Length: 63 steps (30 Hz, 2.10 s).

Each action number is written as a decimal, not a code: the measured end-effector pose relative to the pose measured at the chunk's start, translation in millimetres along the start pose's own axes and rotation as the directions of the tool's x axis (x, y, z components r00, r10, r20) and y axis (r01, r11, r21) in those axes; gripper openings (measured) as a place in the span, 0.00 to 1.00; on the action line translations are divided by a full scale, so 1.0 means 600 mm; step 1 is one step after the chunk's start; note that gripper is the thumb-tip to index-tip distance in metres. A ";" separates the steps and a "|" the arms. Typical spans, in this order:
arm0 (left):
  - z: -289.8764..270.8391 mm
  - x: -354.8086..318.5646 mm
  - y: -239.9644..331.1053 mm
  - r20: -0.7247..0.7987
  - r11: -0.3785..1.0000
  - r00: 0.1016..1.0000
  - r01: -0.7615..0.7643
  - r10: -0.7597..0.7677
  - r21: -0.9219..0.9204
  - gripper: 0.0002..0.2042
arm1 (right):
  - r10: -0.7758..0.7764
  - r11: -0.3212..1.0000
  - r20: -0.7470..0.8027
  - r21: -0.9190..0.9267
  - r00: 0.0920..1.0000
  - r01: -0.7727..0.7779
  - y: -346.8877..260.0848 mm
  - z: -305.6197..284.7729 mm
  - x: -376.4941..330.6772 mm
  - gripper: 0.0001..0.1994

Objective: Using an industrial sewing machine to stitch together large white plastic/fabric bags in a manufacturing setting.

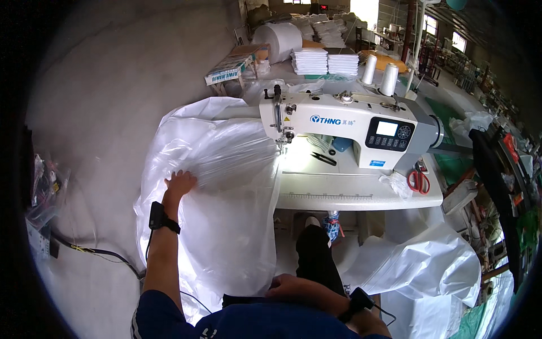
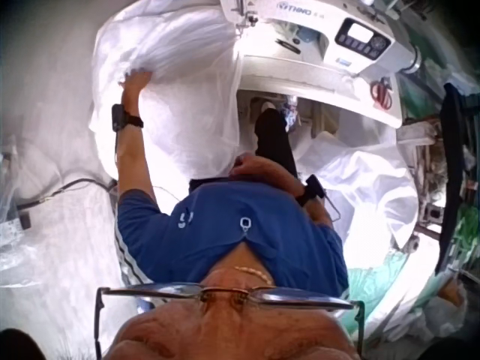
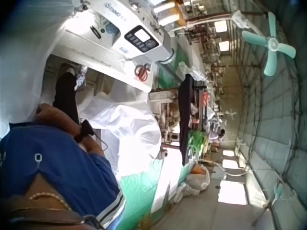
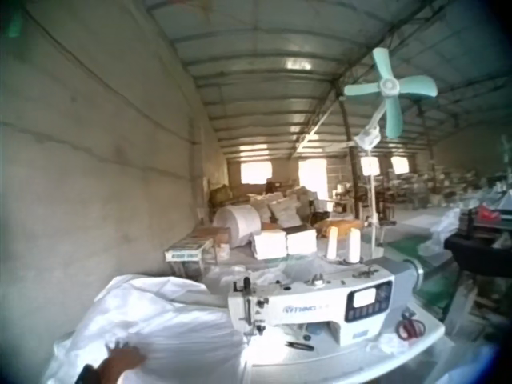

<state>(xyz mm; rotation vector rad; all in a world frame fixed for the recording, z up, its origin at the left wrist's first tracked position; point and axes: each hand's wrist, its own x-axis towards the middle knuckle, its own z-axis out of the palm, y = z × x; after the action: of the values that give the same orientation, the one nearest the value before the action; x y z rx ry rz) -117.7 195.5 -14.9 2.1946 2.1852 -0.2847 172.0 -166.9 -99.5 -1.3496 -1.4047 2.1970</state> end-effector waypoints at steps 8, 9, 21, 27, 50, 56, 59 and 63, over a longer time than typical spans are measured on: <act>0.078 -0.364 0.157 -0.400 0.622 0.679 -0.730 0.615 -0.282 0.34 | -0.257 0.892 -0.692 0.098 0.675 0.440 -0.026 -0.055 0.079 0.29; 0.113 -0.390 0.149 -0.404 0.622 0.684 -0.726 0.607 -0.293 0.36 | -0.270 0.886 -0.648 0.123 0.713 0.447 -0.027 -0.062 0.098 0.27; 0.326 -0.419 -0.325 0.428 0.946 0.889 -0.265 0.164 0.187 0.15 | -0.097 0.848 -0.309 0.472 0.946 0.241 0.045 -0.032 0.055 0.27; 0.134 -0.415 0.047 -0.640 0.657 0.706 -0.641 0.302 -0.398 0.07 | -0.254 0.893 -0.787 0.031 0.562 0.448 -0.057 -0.059 0.115 0.28; 0.066 -0.457 0.300 -0.193 0.720 0.792 -0.608 0.580 -0.334 0.10 | -0.311 0.330 -0.559 0.695 0.769 0.639 -0.034 -0.065 0.075 0.15; 0.082 -0.522 0.262 -0.073 0.614 0.716 -0.643 0.695 -0.458 0.11 | -0.312 0.654 -0.789 0.227 0.530 0.722 -0.039 -0.051 0.068 0.21; 0.056 -0.529 0.223 -0.122 0.511 0.684 -0.639 0.719 -0.575 0.11 | -0.457 0.799 -0.832 -0.230 0.315 0.555 -0.031 -0.039 0.056 0.25; 0.028 -0.490 0.180 -0.349 0.497 0.812 -0.567 0.467 -0.657 0.08 | -0.478 0.869 -0.779 -0.354 0.405 0.346 -0.006 -0.039 0.049 0.26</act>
<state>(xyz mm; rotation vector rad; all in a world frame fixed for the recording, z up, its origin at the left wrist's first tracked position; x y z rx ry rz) -10.9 -99.2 1.5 2.1940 1.1588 0.6760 172.7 -133.0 -116.9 -1.5527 -1.2526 0.8375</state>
